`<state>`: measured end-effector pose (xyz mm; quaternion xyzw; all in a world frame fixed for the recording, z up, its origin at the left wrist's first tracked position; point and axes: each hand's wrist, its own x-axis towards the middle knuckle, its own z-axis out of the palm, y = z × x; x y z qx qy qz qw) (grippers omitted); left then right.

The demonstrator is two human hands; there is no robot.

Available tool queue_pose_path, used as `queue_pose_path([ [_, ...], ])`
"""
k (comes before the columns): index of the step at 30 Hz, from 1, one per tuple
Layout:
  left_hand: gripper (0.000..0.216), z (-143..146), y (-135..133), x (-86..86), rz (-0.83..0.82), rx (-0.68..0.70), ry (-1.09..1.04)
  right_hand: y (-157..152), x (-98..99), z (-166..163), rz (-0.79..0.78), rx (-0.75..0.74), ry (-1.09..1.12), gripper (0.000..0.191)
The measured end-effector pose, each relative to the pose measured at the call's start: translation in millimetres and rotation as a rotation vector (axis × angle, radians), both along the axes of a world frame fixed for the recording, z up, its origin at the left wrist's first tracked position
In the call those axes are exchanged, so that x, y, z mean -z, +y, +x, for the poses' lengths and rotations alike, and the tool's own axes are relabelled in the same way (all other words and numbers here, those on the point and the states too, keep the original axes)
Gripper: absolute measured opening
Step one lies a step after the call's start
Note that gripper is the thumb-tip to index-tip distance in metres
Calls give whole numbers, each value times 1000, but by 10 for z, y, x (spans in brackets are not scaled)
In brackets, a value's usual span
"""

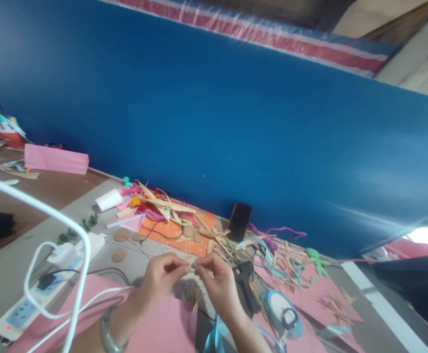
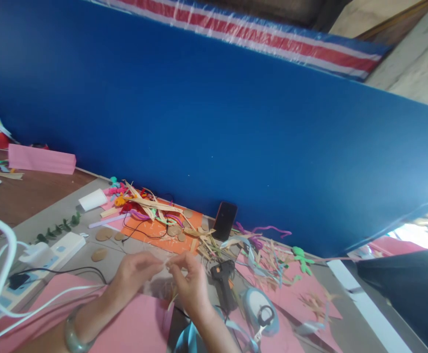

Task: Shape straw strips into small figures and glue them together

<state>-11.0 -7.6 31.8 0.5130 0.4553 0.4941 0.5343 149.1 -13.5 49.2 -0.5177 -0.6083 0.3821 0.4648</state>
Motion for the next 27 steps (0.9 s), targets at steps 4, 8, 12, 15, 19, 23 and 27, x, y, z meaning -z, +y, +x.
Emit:
queue_pose_path([
  [4, 19, -3, 16, 43, 46, -46, -34, 7, 0, -10, -118, -43, 110, 12],
  [8, 19, 6, 12, 97, 68, 31, -42, 25, -1, -21, -225, -111, 224, 21],
  [12, 21, 18, 10, 147, 83, 64, -66, 29, 12, -28, -248, -120, 207, 26],
  [15, 19, 13, 21, 138, 81, 41, -39, 20, 27, -31, -268, -152, 168, 27],
  [19, 19, -15, 40, 73, 73, 6, -35, 29, 79, -6, -268, -153, 106, 24],
  [23, 21, -35, 60, 43, 25, -38, -110, 60, 112, 28, -226, -112, 86, 21],
  [27, 23, -29, 71, 58, -31, -47, -122, 63, 48, 19, -206, -91, 94, 23],
])
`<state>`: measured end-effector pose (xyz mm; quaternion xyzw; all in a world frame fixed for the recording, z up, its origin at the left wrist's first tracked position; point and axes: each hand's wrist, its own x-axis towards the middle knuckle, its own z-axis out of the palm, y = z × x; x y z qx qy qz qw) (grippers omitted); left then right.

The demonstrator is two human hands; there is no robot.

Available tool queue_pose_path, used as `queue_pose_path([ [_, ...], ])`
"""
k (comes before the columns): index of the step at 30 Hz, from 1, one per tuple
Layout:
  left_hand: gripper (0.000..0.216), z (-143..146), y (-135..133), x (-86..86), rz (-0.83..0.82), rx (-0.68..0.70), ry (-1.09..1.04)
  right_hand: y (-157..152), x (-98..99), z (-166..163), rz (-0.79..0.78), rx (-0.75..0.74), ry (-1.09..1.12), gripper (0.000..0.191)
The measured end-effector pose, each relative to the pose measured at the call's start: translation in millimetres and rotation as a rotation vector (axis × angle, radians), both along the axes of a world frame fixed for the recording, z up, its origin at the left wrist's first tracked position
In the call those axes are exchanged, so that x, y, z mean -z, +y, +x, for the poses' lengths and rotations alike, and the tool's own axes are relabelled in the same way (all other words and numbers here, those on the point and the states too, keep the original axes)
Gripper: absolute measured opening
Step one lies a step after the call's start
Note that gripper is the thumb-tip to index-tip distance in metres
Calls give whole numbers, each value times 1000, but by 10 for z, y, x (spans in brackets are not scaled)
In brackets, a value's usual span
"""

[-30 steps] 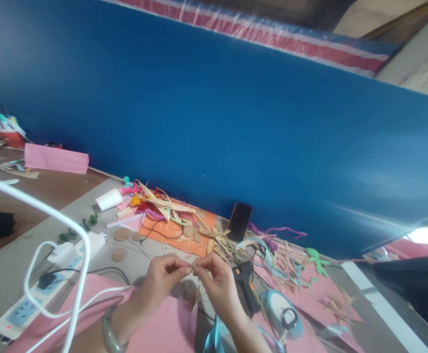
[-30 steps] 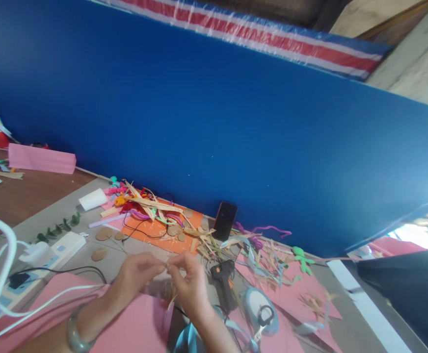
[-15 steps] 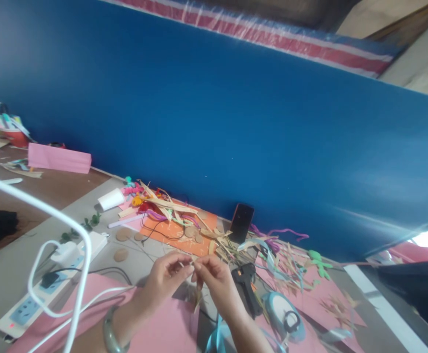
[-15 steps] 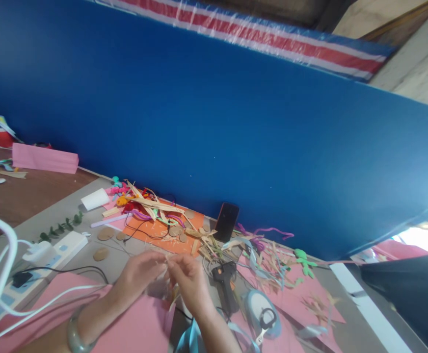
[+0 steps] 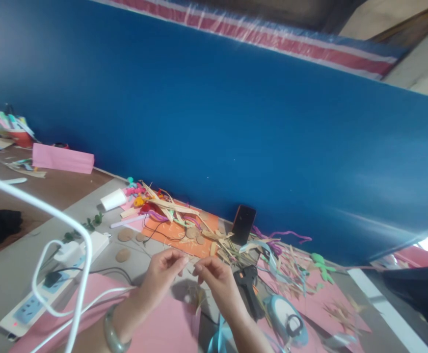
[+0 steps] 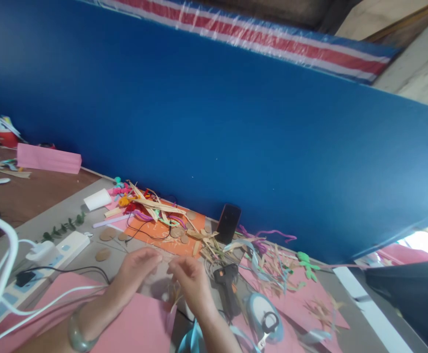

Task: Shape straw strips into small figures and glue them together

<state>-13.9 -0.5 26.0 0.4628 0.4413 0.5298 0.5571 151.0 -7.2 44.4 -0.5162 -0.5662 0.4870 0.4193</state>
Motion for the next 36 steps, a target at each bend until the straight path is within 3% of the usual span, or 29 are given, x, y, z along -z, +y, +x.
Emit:
queue_pose_path([
  [9, 14, 29, -6, 22, -106, 172, 32, 16, -40, -1, 39, 97, 38, 32],
  [13, 19, 13, -26, -6, -39, 216, 67, 13, -26, -10, 9, 78, 19, 34],
  [17, 27, 16, -30, 0, -73, 261, 52, 20, 1, -23, -5, 74, 40, 37],
  [22, 32, 7, -17, 22, -134, 224, 3, 16, -3, -29, 14, 43, 107, 43],
  [27, 32, 3, -22, -39, -103, 178, 19, -25, -39, -67, -37, 25, 108, 25],
  [36, 39, 26, -22, -8, -151, 195, 70, -38, -54, -88, -10, 51, 119, 24],
])
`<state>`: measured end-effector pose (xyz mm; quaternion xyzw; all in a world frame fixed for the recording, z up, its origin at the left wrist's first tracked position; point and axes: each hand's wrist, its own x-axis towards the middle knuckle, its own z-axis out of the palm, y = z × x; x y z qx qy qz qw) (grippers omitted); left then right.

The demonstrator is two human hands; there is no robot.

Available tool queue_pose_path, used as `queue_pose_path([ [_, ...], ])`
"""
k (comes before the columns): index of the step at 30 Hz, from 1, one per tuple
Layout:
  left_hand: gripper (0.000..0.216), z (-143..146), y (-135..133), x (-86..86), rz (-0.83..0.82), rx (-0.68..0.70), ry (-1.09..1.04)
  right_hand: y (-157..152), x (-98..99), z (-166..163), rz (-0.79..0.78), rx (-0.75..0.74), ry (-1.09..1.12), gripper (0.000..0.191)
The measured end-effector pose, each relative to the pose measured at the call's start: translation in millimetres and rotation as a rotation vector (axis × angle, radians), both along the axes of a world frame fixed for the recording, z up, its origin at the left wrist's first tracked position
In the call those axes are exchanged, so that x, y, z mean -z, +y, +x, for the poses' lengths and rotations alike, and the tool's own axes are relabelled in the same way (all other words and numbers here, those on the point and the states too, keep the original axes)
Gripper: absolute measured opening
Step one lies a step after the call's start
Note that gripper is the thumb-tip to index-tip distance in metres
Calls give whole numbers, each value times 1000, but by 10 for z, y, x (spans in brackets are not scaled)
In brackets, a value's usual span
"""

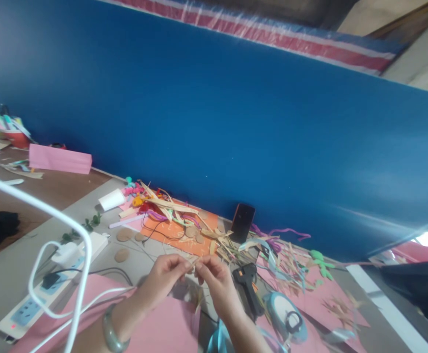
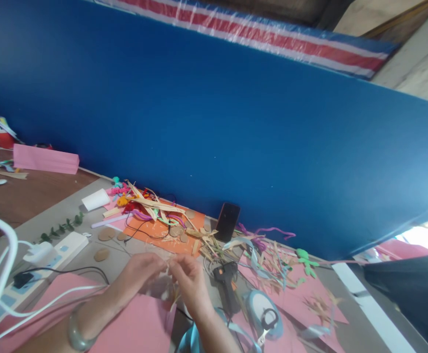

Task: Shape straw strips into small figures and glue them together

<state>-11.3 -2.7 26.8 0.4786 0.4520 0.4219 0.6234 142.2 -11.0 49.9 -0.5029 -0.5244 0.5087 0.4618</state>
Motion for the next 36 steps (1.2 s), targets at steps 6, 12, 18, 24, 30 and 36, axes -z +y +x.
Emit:
queue_pose_path([
  [6, 39, -17, 1, -54, 55, 3, 19, 0, 15, 7, -17, 9, -3, 24],
  [12, 31, -15, 12, -39, 53, -8, -9, 7, 43, 19, -51, 24, 7, 24],
  [18, 26, -26, 0, 1, 28, 10, -139, -4, 25, 21, -24, 17, 30, 23],
  [24, 30, -24, 1, 9, -9, -3, -206, 4, 48, 31, -16, 11, 73, 21],
  [30, 38, -3, 1, -62, -99, 66, -207, 20, 74, 45, -10, 4, 103, 19],
  [36, 33, -31, -17, -132, -71, 74, -176, 26, 84, 55, 14, 5, 127, 15],
])
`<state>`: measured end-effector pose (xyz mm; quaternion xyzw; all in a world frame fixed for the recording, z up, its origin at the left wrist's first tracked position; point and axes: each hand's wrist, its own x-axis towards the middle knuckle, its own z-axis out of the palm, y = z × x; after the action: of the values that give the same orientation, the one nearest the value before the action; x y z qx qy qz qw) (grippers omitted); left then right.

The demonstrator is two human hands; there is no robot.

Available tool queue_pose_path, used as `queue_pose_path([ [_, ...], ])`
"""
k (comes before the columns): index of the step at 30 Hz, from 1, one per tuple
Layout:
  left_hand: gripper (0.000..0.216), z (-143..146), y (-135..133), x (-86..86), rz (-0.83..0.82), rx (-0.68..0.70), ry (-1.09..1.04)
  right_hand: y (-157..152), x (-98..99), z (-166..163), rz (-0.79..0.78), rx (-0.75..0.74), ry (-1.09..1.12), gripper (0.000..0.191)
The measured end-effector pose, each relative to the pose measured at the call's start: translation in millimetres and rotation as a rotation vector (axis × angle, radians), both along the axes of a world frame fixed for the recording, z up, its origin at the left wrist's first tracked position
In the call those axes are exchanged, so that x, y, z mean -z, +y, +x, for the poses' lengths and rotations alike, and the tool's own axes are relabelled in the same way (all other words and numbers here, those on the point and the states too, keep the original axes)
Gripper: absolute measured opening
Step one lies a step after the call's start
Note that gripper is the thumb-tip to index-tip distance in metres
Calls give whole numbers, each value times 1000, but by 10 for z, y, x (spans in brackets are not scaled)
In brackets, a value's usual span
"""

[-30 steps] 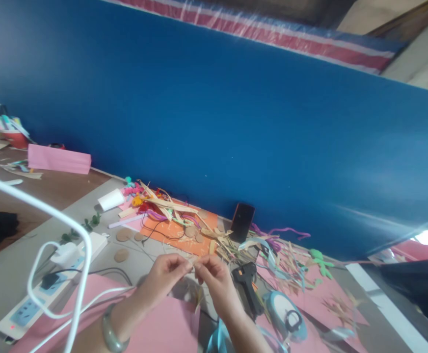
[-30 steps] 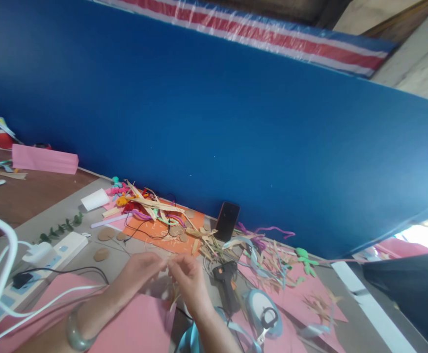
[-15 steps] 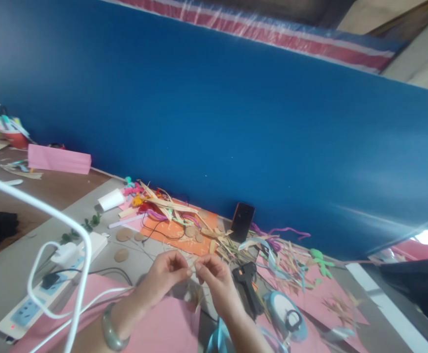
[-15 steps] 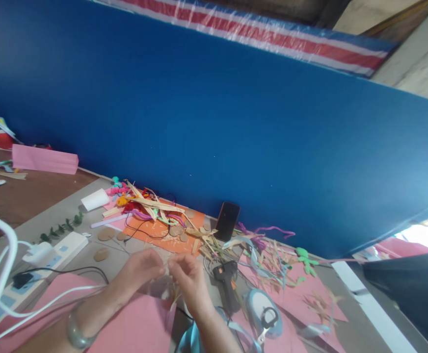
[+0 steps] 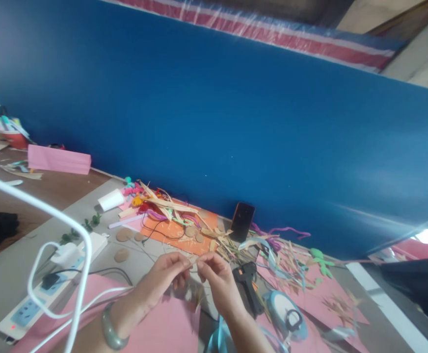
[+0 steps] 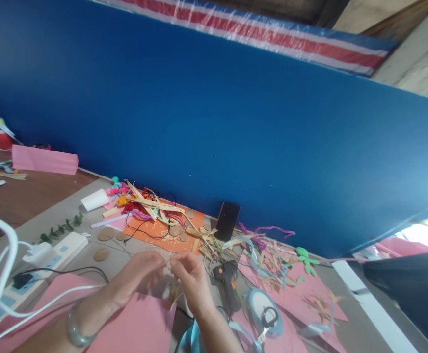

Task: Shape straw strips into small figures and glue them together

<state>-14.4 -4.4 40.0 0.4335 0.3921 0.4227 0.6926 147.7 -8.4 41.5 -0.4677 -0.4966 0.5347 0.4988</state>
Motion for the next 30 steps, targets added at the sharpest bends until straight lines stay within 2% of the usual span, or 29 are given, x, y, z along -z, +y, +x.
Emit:
queue_pose_path([
  [5, 33, 15, 12, -15, -100, 6, -23, 8, -5, 4, -3, 12, 16, 14],
  [13, 26, 16, 1, 76, -198, 97, -126, 19, 47, 24, 6, -21, 91, 12],
  [24, 24, 19, 27, 132, -118, 56, -49, 17, 110, 43, 6, -51, 102, 11],
  [30, 25, 31, 25, 168, -12, 6, 62, 1, 62, 5, -5, -88, 85, 20],
])
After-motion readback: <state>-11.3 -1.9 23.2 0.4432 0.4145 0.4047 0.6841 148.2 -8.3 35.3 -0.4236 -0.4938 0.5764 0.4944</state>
